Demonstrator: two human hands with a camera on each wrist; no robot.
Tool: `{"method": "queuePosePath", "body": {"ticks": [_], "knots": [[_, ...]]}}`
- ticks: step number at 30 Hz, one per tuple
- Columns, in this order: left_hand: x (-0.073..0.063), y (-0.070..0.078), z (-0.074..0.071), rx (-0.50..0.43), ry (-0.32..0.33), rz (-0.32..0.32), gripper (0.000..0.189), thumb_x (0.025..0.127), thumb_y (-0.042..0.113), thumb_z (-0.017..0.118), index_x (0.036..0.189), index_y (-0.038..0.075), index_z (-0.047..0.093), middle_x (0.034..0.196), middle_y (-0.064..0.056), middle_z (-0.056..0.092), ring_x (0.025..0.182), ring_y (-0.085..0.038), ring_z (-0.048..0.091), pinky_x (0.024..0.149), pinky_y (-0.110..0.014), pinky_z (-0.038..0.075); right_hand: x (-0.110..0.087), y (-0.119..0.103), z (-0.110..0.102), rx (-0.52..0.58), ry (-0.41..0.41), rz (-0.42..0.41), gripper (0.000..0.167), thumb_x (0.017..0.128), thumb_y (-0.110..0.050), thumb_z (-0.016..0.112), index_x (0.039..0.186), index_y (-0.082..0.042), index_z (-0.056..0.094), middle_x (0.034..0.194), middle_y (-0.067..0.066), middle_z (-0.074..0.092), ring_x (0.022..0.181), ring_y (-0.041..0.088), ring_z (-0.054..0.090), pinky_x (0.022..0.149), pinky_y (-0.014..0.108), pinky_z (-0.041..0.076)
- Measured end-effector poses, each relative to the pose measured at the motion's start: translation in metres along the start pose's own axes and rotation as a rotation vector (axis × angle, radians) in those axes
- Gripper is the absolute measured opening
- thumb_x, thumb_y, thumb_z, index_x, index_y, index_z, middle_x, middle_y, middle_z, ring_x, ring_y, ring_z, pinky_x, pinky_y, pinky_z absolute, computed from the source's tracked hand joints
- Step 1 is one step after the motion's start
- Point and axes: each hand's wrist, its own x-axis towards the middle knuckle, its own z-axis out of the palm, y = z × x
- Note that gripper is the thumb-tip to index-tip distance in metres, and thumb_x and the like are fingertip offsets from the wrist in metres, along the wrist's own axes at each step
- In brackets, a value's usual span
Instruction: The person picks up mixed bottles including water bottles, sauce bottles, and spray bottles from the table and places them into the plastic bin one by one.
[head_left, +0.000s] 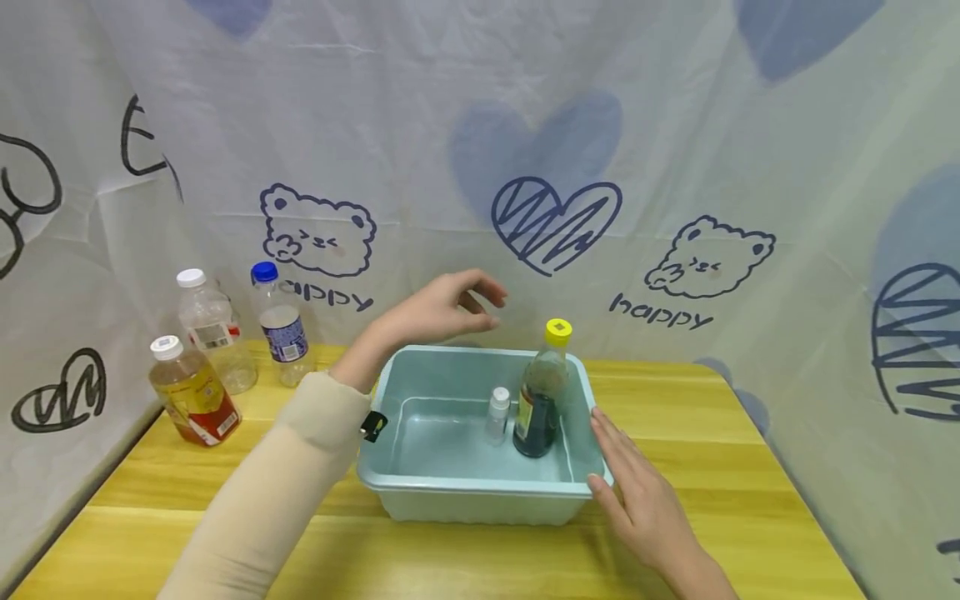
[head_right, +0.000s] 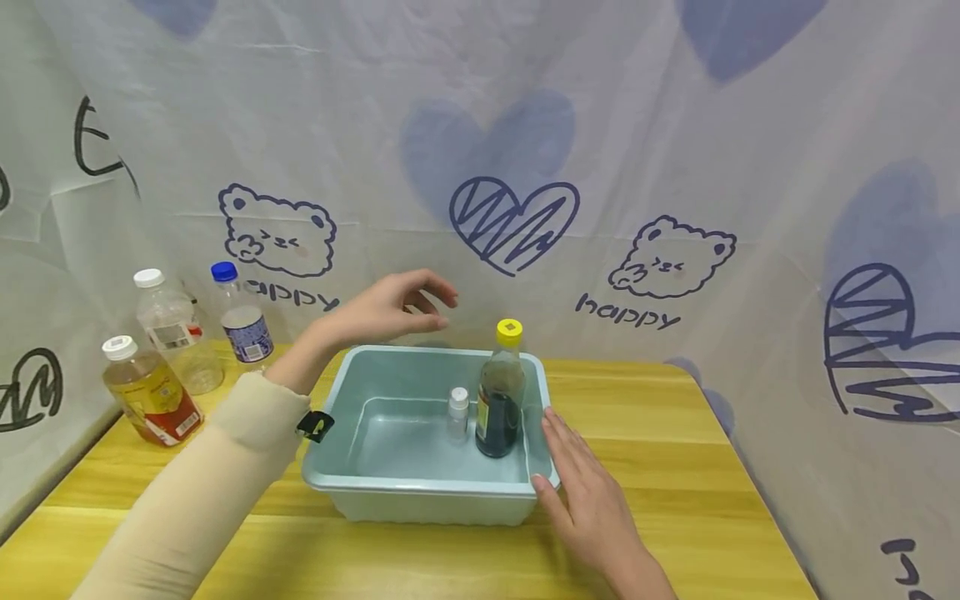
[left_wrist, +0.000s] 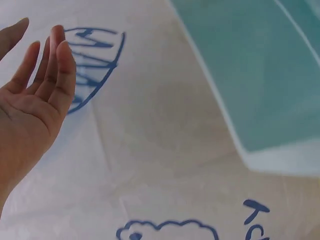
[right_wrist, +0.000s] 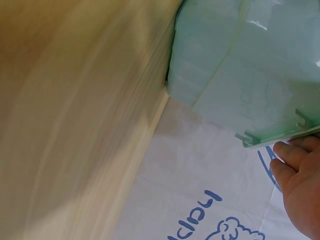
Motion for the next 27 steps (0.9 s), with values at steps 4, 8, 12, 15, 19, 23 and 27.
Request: {"method": "queuePosePath", "body": {"ticks": [4, 8, 12, 15, 19, 23, 27], "knots": [[-0.018, 0.004, -0.012, -0.023, 0.084, 0.016, 0.042, 0.100, 0.014, 0.071, 0.140, 0.008, 0.057, 0.133, -0.009, 0.063, 0.113, -0.024, 0.064, 0.095, -0.040, 0.056, -0.001, -0.001, 0.000, -0.001, 0.005, 0.008, 0.067, 0.101, -0.016, 0.062, 0.161, -0.003, 0.035, 0.167, 0.011, 0.035, 0.153, 0.023, 0.034, 0.125, 0.019, 0.015], [-0.036, 0.003, -0.022, -0.041, 0.166, 0.024, 0.043, 0.101, 0.014, 0.069, 0.141, 0.009, 0.056, 0.134, -0.008, 0.062, 0.113, -0.025, 0.063, 0.096, -0.042, 0.055, -0.001, -0.001, 0.001, -0.003, 0.015, 0.010, 0.065, 0.101, -0.015, 0.062, 0.160, -0.002, 0.037, 0.167, 0.011, 0.036, 0.152, 0.023, 0.036, 0.125, 0.018, 0.016], [-0.053, -0.004, -0.027, -0.044, 0.243, 0.030, 0.042, 0.101, 0.014, 0.069, 0.140, 0.008, 0.057, 0.135, -0.010, 0.061, 0.114, -0.025, 0.063, 0.096, -0.043, 0.056, 0.000, -0.002, 0.001, -0.004, 0.013, 0.020, 0.066, 0.101, -0.014, 0.062, 0.161, -0.003, 0.036, 0.167, 0.010, 0.035, 0.152, 0.022, 0.036, 0.125, 0.017, 0.015], [-0.068, -0.011, -0.029, -0.044, 0.294, 0.028, 0.041, 0.101, 0.015, 0.070, 0.140, 0.009, 0.057, 0.137, -0.009, 0.061, 0.116, -0.023, 0.063, 0.098, -0.044, 0.055, -0.001, -0.002, 0.002, -0.001, 0.009, 0.027, 0.068, 0.101, -0.014, 0.062, 0.162, -0.005, 0.034, 0.167, 0.010, 0.035, 0.153, 0.020, 0.034, 0.125, 0.018, 0.015], [-0.085, -0.021, -0.031, -0.042, 0.371, 0.012, 0.042, 0.101, 0.018, 0.070, 0.141, 0.011, 0.057, 0.138, -0.005, 0.061, 0.120, -0.021, 0.062, 0.100, -0.043, 0.052, -0.002, -0.001, 0.003, 0.004, 0.023, 0.015, 0.067, 0.101, -0.013, 0.061, 0.162, -0.004, 0.034, 0.167, 0.012, 0.035, 0.154, 0.020, 0.033, 0.125, 0.019, 0.016], [-0.101, -0.029, -0.030, 0.000, 0.470, -0.001, 0.044, 0.101, 0.018, 0.071, 0.142, 0.012, 0.057, 0.140, -0.006, 0.058, 0.123, -0.023, 0.060, 0.098, -0.031, 0.053, -0.002, 0.000, 0.005, 0.011, 0.037, 0.000, 0.066, 0.101, -0.013, 0.060, 0.161, -0.003, 0.034, 0.166, 0.013, 0.036, 0.154, 0.020, 0.032, 0.125, 0.020, 0.016], [-0.121, -0.036, -0.027, 0.060, 0.599, 0.020, 0.044, 0.099, 0.013, 0.072, 0.141, 0.010, 0.058, 0.142, -0.008, 0.056, 0.123, -0.024, 0.059, 0.093, -0.019, 0.052, -0.001, 0.000, 0.006, 0.006, 0.034, 0.006, 0.066, 0.101, -0.013, 0.060, 0.161, -0.004, 0.034, 0.167, 0.012, 0.036, 0.154, 0.017, 0.031, 0.125, 0.019, 0.016]]}}
